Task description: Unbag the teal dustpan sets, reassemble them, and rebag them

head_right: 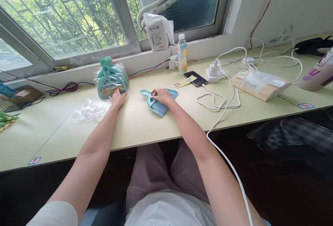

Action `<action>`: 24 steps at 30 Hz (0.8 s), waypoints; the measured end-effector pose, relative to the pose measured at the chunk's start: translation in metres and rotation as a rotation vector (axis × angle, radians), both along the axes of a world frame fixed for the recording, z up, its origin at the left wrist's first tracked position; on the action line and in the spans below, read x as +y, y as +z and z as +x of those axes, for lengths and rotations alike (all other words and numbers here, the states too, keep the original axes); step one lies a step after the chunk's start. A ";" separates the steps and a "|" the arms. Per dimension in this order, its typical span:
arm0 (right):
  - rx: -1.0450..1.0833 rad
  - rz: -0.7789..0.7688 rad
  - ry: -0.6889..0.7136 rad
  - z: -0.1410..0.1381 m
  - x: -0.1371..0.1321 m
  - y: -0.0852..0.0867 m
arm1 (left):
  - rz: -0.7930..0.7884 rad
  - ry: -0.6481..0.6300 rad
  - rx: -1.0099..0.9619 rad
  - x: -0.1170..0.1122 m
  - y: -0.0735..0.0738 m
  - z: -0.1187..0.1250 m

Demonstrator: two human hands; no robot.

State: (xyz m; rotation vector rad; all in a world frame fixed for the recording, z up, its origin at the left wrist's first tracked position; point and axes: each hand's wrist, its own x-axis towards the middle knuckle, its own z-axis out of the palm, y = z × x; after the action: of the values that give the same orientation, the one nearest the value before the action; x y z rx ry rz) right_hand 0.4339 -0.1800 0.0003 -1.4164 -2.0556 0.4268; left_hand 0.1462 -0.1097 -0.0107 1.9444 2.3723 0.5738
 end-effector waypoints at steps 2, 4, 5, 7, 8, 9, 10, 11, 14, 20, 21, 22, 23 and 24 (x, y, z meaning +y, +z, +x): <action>0.013 0.010 0.003 0.000 0.001 -0.001 | -0.014 -0.051 0.040 0.006 0.000 -0.005; 0.016 0.015 0.009 0.001 0.002 -0.002 | 0.037 -0.039 0.086 0.009 -0.001 -0.006; 0.016 0.016 0.014 0.001 0.001 -0.002 | 0.085 -0.015 0.111 0.009 -0.001 -0.006; 0.017 0.013 0.018 0.001 0.000 -0.001 | 0.197 0.040 0.166 0.006 -0.001 -0.004; 0.018 0.012 0.018 0.001 0.000 0.000 | 0.249 0.064 0.188 0.005 0.000 -0.003; 0.018 0.011 0.017 0.001 -0.001 0.000 | 0.292 0.082 0.207 0.003 0.000 -0.003; 0.017 0.013 0.018 0.001 -0.001 0.000 | 0.325 0.092 0.220 0.003 0.001 -0.004; 0.016 0.016 0.018 0.001 -0.002 0.000 | 0.347 0.092 0.228 0.002 0.002 -0.005; 0.014 0.027 0.015 0.001 -0.001 0.000 | 0.320 0.023 0.239 0.000 0.004 -0.014; 0.023 0.025 0.004 0.001 0.000 -0.003 | 0.132 -0.228 0.389 -0.013 0.007 -0.039; 0.027 0.026 0.005 0.001 0.000 -0.003 | 0.125 -0.256 0.413 -0.016 0.007 -0.043; 0.029 0.026 0.006 0.001 0.000 -0.003 | 0.128 -0.275 0.431 -0.017 0.007 -0.046; 0.030 0.026 0.006 0.001 0.000 -0.003 | 0.139 -0.284 0.438 -0.019 0.008 -0.049; 0.029 0.026 0.005 0.001 0.000 -0.003 | 0.155 -0.283 0.432 -0.020 0.008 -0.050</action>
State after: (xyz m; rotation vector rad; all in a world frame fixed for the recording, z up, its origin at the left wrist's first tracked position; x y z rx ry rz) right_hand 0.4344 -0.1802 -0.0031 -1.3822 -2.0345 0.4184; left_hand 0.0960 -0.1299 -0.0022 2.6474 2.2477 0.3576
